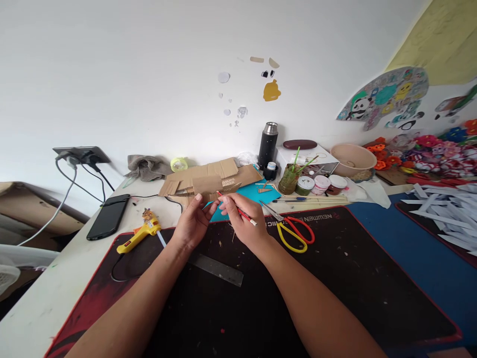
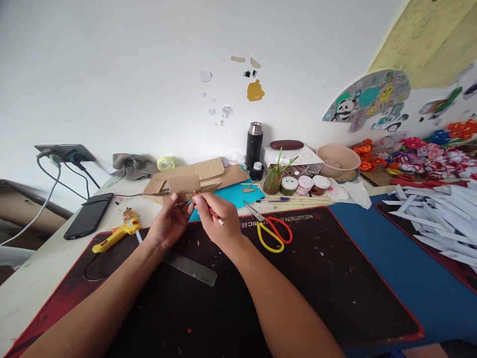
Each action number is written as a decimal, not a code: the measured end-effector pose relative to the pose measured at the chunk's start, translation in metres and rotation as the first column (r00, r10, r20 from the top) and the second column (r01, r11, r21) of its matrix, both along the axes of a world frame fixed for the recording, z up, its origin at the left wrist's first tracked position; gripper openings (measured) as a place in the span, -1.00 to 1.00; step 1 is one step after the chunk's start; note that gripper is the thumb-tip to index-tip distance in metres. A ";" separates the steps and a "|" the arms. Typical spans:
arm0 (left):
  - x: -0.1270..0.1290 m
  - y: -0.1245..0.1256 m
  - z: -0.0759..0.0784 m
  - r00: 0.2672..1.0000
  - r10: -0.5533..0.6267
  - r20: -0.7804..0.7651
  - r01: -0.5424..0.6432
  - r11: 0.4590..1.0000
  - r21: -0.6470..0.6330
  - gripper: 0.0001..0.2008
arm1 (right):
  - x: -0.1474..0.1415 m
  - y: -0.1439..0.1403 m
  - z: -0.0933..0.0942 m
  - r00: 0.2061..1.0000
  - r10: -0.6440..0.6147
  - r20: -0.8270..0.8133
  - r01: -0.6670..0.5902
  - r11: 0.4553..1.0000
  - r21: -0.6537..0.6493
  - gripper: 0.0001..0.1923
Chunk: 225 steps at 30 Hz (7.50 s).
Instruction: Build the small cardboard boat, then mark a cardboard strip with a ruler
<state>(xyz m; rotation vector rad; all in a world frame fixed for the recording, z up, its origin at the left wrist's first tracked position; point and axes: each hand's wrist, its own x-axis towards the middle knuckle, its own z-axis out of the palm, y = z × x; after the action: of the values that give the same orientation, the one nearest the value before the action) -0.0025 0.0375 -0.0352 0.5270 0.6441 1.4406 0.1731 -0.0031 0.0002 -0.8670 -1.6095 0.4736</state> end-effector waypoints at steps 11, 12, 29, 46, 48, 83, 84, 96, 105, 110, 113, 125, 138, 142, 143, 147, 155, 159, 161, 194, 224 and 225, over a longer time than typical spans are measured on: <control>0.001 -0.001 0.001 1.000 0.002 0.004 -0.002 1.000 -0.005 -0.62 | 0.000 0.000 -0.001 1.000 0.013 -0.012 -0.013 1.000 0.008 -0.66; 0.001 -0.001 0.001 1.000 0.002 -0.001 -0.002 1.000 -0.006 -0.63 | 0.000 0.000 0.000 1.000 0.014 -0.010 -0.014 1.000 0.005 -0.65; 0.000 0.000 -0.002 1.000 0.007 0.007 -0.007 1.000 -0.014 -0.64 | 0.000 -0.005 0.002 0.999 0.032 0.003 -0.032 0.999 0.016 -0.62; -0.001 0.001 -0.003 1.000 0.003 0.001 -0.003 1.000 -0.025 -0.65 | -0.001 -0.006 0.004 0.994 0.007 0.106 -0.019 0.994 0.112 -0.68; -0.001 0.001 -0.002 1.000 0.005 0.016 -0.005 1.000 -0.025 -0.64 | -0.001 -0.005 0.003 0.996 -0.008 0.091 -0.001 0.995 0.099 -0.68; 0.008 -0.009 0.004 1.000 -0.007 -0.030 0.009 0.999 0.046 -0.60 | -0.003 -0.004 0.002 0.987 0.044 0.157 -0.061 0.992 0.110 -0.70; 0.008 -0.009 0.004 1.000 -0.007 -0.027 0.008 0.999 0.044 -0.59 | -0.003 -0.004 0.002 0.987 0.046 0.154 -0.064 0.991 0.114 -0.70; 0.008 -0.008 0.001 0.999 -0.014 -0.035 0.015 0.999 0.043 -0.60 | -0.004 -0.005 0.002 0.987 0.046 0.154 -0.063 0.993 0.104 -0.71; 0.008 -0.007 0.002 0.998 -0.028 -0.058 0.031 0.998 0.054 -0.57 | -0.003 -0.003 0.000 0.988 0.052 0.142 -0.074 0.985 0.158 -0.74; 0.007 -0.007 0.001 0.999 -0.030 -0.036 0.031 0.998 0.048 -0.59 | -0.003 -0.003 -0.001 0.985 0.041 0.166 -0.064 0.989 0.133 -0.72; 0.007 -0.007 0.001 0.999 -0.027 -0.033 0.029 0.998 0.050 -0.57 | -0.003 -0.003 -0.001 0.986 0.039 0.163 -0.061 0.990 0.131 -0.71; 0.007 -0.007 0.004 0.998 -0.038 -0.059 0.041 0.998 0.052 -0.56 | -0.004 -0.003 0.000 0.988 0.042 0.148 -0.064 0.986 0.152 -0.74; 0.005 -0.006 -0.001 0.997 -0.048 -0.063 0.052 0.997 0.052 -0.64 | -0.003 -0.004 0.001 0.990 0.034 0.137 -0.057 0.984 0.167 -0.72; 0.006 -0.007 -0.001 0.996 -0.062 -0.061 0.065 0.997 0.052 -0.61 | -0.002 -0.004 0.004 0.992 0.019 0.122 -0.041 0.983 0.179 -0.71; 0.006 -0.007 0.000 0.996 -0.067 -0.067 0.071 0.996 0.054 -0.61 | -0.002 -0.004 0.004 0.993 0.017 0.120 -0.038 0.982 0.182 -0.71; 0.006 -0.007 -0.001 0.991 -0.076 -0.107 0.082 0.995 0.058 -0.58 | -0.001 -0.004 0.005 0.995 0.006 0.103 -0.026 0.982 0.188 -0.72; 0.006 -0.007 -0.007 0.989 -0.063 -0.132 0.072 0.996 0.061 -0.60 | 0.000 -0.005 0.007 0.995 0.022 0.099 -0.034 0.992 0.125 -0.71; 0.005 -0.006 -0.008 0.990 -0.063 -0.130 0.071 0.995 0.064 -0.62 | 0.000 -0.005 0.008 0.994 0.022 0.103 -0.034 0.992 0.123 -0.71; 0.006 -0.006 -0.007 0.990 -0.059 -0.132 0.068 0.995 0.067 -0.63 | 0.000 -0.005 0.008 0.995 0.022 0.095 -0.035 0.990 0.139 -0.72; 0.007 -0.007 -0.007 0.988 -0.066 -0.140 0.076 0.995 0.071 -0.60 | 0.000 -0.004 0.006 0.993 0.023 0.116 -0.035 0.994 0.101 -0.71; 0.005 -0.006 0.004 0.999 -0.024 -0.026 0.026 0.998 0.060 -0.56 | 0.001 -0.004 0.005 1.000 -0.005 0.027 0.002 0.994 0.113 -0.71; 0.005 -0.006 0.005 1.000 -0.023 -0.021 0.024 0.998 0.053 -0.54 | 0.001 -0.004 0.005 1.000 -0.009 0.019 0.007 0.994 0.112 -0.71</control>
<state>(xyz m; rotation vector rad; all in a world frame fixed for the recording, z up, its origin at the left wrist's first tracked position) 0.0024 0.0315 -0.0298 0.5896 0.6151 1.4345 0.1746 -0.0072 0.0049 -0.7949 -1.6336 0.3666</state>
